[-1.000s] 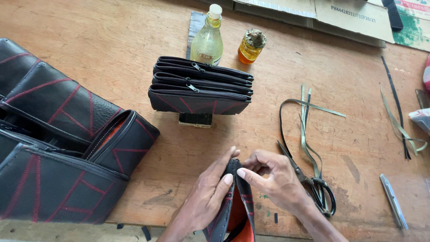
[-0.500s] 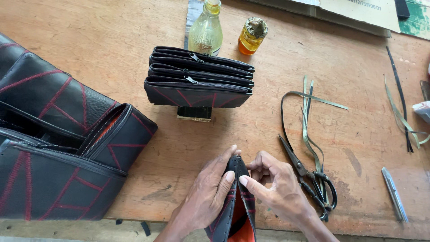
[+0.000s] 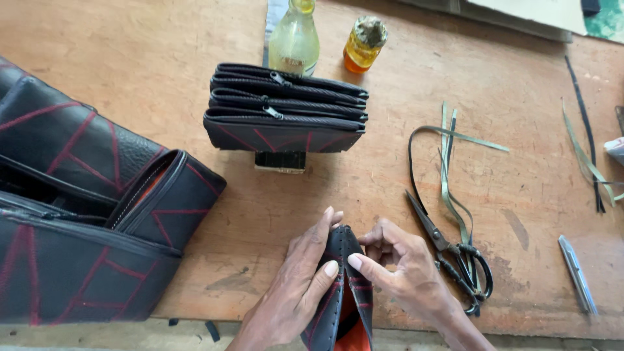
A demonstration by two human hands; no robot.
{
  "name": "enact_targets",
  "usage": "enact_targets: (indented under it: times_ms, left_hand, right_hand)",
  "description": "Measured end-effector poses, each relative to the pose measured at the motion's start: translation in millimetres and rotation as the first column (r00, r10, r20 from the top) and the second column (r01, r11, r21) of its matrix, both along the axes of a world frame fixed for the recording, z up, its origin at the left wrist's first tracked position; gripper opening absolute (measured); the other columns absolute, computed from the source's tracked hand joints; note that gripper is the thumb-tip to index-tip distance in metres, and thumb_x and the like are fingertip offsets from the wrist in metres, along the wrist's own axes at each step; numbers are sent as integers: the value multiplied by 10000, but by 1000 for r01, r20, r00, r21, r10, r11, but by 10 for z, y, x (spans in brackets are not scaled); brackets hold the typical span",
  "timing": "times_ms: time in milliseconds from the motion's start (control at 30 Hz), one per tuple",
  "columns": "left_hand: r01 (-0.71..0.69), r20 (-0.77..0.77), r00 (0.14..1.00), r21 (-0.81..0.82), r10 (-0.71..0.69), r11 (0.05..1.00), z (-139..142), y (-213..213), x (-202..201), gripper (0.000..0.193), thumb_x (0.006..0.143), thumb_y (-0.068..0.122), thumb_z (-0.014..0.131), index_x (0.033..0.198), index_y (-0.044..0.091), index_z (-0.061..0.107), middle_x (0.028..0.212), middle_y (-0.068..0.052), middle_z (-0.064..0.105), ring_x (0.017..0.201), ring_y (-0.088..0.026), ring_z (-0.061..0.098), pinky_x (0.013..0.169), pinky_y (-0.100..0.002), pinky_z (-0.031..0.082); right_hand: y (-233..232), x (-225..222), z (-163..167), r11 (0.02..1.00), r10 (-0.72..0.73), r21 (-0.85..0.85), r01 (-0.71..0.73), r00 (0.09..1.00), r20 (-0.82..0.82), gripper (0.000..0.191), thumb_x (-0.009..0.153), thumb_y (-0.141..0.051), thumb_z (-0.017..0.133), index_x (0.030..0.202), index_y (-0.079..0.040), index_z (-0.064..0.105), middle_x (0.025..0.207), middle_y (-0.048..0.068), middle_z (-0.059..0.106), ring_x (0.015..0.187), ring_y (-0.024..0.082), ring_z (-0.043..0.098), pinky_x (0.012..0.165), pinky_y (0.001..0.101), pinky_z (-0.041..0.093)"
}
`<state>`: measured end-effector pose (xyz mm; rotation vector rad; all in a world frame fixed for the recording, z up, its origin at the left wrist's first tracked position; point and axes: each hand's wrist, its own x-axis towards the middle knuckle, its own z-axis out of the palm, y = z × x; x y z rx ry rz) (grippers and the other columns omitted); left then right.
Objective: The person assembles a black leather pouch with red stitching by hand, folding and pressing the edges to shape the item. The person uses shears to trim excess material from the pouch. The finished pouch is placed on the table.
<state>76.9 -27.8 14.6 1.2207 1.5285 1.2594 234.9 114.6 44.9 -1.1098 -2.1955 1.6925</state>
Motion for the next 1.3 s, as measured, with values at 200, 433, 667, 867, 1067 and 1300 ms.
enact_targets:
  times_ms: [200,433,667,867,1067,1300]
  left_hand:
    - [-19,-6,1000,2,19,1000,-40,-25,43,681,1038,187,499,1635,75,191,1622,-138,430,1468,-351,405,1198,-445,300]
    - [-35,-70,997,47,38,998,-35,-27,69,702,1027,153,522,1633,60,180,1597,-158,445,1450,-359,427,1196,-452,321]
    - [-22,-62,998,25,24,999,-14,-36,65,707,1031,140,518,1635,55,161,1610,-168,422,1453,-372,412,1192,-459,310]
    - [21,-12,1000,-12,-21,1000,76,-50,20,729,1036,162,493,1642,65,100,1654,-157,351,1483,-359,359,1208,-451,283]
    - [66,-56,996,-48,-69,997,146,-141,-12,809,1010,238,503,1651,72,37,1729,-153,177,1596,-336,176,1248,-459,162]
    - [80,46,996,-222,-72,972,158,-176,1,754,1003,262,512,1633,130,121,1702,-128,199,1573,-302,198,1228,-438,193]
  right_hand:
    - [-76,121,2,999,39,-17,-39,999,23,398,795,-142,794,1141,-18,640,870,49,654,758,110,663,700,280,606]
    - [-114,102,3,999,30,-20,-30,999,31,394,812,-136,796,1138,-16,612,828,48,623,744,111,626,712,283,597]
    - [-117,55,68,997,48,61,-54,994,96,417,776,-169,810,1112,-35,602,800,42,590,725,121,603,684,286,587]
    - [-88,-25,89,987,86,120,-106,983,160,411,753,-221,813,1037,-44,574,755,46,575,695,137,573,639,309,528]
    - [-124,-20,66,994,43,95,-60,985,166,428,749,-223,824,1055,-36,590,792,50,594,709,144,587,655,320,553]
    - [-206,154,73,996,78,-48,-77,997,18,526,809,-211,809,1240,-21,576,987,75,645,891,145,666,827,314,596]
